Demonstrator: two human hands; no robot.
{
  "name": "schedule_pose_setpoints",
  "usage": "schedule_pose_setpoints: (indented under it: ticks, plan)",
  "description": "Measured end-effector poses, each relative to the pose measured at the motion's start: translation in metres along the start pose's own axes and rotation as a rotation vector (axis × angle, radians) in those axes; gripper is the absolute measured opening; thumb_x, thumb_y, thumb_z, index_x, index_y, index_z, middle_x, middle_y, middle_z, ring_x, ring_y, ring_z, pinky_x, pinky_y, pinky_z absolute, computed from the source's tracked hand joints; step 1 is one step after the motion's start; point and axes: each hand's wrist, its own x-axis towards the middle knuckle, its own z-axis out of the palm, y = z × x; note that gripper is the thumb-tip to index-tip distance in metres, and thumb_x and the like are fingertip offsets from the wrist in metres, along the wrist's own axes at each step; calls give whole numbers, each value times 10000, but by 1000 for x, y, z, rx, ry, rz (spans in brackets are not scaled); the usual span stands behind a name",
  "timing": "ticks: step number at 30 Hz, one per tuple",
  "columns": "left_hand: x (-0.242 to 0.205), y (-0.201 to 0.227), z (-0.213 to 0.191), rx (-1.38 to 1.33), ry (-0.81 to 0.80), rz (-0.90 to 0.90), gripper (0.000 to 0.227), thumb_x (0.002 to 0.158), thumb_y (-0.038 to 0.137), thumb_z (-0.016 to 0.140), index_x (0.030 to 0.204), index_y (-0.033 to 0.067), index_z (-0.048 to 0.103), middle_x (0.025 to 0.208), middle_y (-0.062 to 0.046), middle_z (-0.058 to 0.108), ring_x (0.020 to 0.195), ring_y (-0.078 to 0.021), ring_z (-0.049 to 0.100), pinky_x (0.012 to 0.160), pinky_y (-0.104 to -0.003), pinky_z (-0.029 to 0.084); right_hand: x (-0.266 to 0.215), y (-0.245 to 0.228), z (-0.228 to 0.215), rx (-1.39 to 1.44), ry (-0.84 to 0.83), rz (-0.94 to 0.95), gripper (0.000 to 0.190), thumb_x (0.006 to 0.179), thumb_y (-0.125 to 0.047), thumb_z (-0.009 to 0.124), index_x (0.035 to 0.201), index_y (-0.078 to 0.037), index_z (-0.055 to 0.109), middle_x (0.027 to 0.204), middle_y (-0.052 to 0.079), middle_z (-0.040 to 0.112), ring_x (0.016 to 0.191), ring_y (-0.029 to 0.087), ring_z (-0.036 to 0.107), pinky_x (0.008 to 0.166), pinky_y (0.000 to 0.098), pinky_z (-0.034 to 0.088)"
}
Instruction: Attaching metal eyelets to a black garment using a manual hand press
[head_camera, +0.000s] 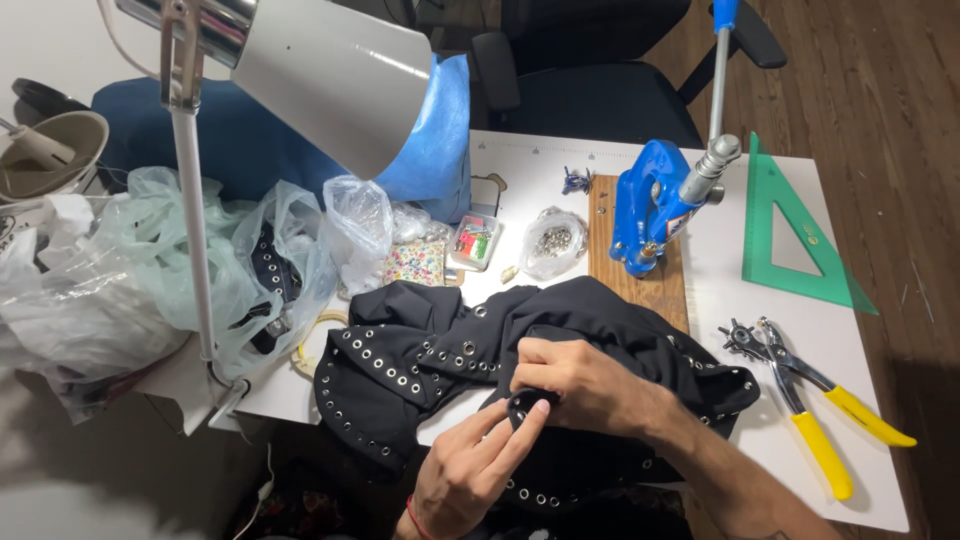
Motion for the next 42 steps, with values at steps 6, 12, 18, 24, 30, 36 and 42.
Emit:
schedule_pose_setpoints:
  ticks: [6, 12, 18, 24, 30, 36, 42]
  plan:
    - [-7, -4, 12, -118, 152, 36, 200, 1181, -40, 626, 1345, -102, 722, 1274, -286, 820, 1147, -432, 877, 1042, -515, 780, -3, -16, -6, 179, 208, -28, 265, 1111, -341, 792, 1042, -88, 753, 1108, 38, 865, 925, 219, 713, 828, 361, 598]
    - [-8, -10, 20, 18, 291, 134, 93, 1119, -71, 683, 1151, -101, 764, 1127, -271, 848, 1048, -426, 915, 945, -465, 824, -18, -24, 18, -72, 457, -42, 520, 1197, -471, 564, 1180, -37, 851, 905, 73, 663, 830, 260, 611, 875, 413, 510]
    - [-5, -12, 17, 59, 395, 172, 72, 1071, -95, 727, 1029, -54, 769, 1008, -189, 856, 908, -336, 911, 846, -344, 825, -18, -40, 34, -308, 648, -131, 416, 1178, -304, 577, 1054, -32, 867, 886, 42, 697, 816, 255, 598, 795, 440, 541]
    - [-8, -13, 16, 54, 382, 120, 82, 1073, -110, 732, 1045, -44, 770, 1077, -219, 847, 921, -317, 903, 839, -343, 841, -30, -39, 47, -445, 649, -119, 278, 1153, -160, 621, 1017, -94, 854, 1045, 14, 748, 991, 261, 667, 893, 477, 627]
    - [-18, -15, 23, 52, 372, 57, 163, 1094, -99, 676, 1008, -37, 800, 1040, -192, 820, 848, -276, 867, 815, -330, 834, -30, -39, 40, -478, 571, -149, 293, 1174, -159, 586, 1066, -106, 853, 1087, 12, 824, 1041, 242, 756, 973, 489, 633]
    - [-24, -20, 25, 87, 315, 158, 310, 1125, -21, 508, 988, 35, 780, 1014, -135, 790, 889, -217, 776, 816, -314, 779, -24, -37, 39, -393, 553, -144, 324, 1173, -186, 582, 1046, -104, 868, 1069, 22, 815, 1009, 228, 761, 956, 458, 625]
    - [-17, -19, 17, 44, 330, 62, 91, 1108, -72, 718, 1102, -52, 807, 1076, -168, 820, 922, -259, 858, 817, -347, 830, -29, -37, 30, -372, 495, -154, 301, 1166, -159, 592, 1066, -86, 867, 1092, 39, 823, 1008, 225, 765, 988, 466, 614]
